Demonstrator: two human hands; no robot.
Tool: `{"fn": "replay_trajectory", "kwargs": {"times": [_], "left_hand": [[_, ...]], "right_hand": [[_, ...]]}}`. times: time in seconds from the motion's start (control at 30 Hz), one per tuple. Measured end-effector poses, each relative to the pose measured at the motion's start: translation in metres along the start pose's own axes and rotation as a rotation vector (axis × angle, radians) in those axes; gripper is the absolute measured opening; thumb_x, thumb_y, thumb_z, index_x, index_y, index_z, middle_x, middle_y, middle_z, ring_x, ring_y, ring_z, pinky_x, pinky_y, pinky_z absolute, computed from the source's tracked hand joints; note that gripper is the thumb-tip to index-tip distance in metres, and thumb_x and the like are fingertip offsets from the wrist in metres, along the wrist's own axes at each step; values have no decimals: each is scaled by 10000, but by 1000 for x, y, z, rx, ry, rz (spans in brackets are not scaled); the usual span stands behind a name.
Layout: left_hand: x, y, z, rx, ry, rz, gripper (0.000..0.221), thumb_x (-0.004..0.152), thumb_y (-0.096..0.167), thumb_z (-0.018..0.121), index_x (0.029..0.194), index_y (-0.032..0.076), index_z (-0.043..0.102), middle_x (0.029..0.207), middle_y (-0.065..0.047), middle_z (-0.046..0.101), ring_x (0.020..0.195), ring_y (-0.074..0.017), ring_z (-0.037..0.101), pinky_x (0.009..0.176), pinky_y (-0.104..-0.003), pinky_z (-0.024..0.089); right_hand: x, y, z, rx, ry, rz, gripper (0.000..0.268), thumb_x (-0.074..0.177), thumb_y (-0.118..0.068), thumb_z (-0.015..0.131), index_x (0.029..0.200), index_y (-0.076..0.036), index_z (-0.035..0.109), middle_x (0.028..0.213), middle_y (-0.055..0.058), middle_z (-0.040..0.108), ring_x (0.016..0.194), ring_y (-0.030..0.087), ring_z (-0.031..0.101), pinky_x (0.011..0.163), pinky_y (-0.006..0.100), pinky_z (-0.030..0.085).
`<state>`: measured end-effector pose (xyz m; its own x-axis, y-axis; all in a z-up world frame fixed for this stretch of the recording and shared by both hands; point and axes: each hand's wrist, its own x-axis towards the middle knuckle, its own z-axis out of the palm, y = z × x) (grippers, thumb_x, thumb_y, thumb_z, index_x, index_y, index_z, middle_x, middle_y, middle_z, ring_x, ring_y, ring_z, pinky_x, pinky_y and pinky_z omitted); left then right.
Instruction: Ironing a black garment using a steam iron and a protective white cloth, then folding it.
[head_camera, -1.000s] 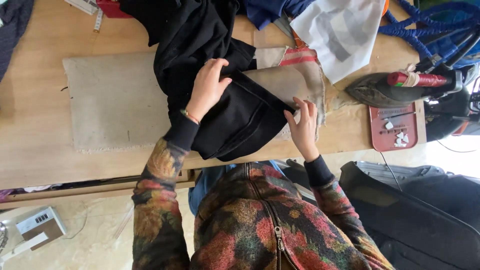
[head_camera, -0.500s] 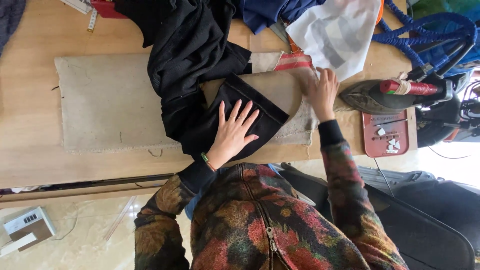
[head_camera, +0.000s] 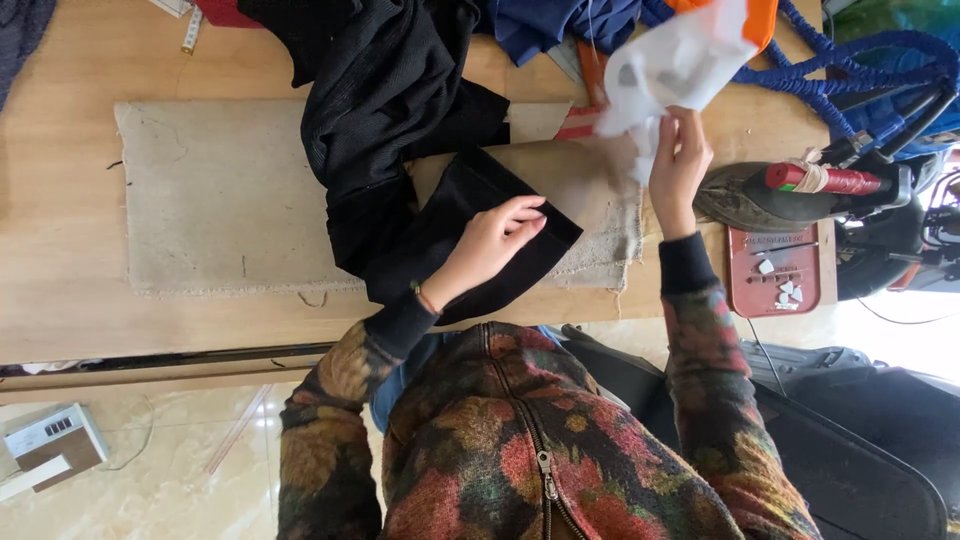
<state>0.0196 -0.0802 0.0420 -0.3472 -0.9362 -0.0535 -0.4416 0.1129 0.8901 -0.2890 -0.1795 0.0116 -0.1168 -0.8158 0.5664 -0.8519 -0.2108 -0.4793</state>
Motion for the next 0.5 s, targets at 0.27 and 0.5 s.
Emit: {"fn": "replay_trajectory", "kwargs": {"times": [0.27,0.5], "left_hand": [[84,41,-7,-1306,-342,-604,1370,674,776,722,1597,1,70,1372,-288,570,1203,-385,650,984,-485,589],[106,9,62,-1120,-353,-747,936,644,804,735,1050,-23,568,866,-85,506,868,-280,595,760,-481,571]], "right_hand": [[-9,-123,-81,386,-383,-73,84,979,-154,842,1049,-170,799,795,43,740,723,275,718,702,319,541],[4,-128,-112,462,-390,-119,92,961,-105,847,1039,-98,799,878,76,755,810,256,733,764,353,551]]}}
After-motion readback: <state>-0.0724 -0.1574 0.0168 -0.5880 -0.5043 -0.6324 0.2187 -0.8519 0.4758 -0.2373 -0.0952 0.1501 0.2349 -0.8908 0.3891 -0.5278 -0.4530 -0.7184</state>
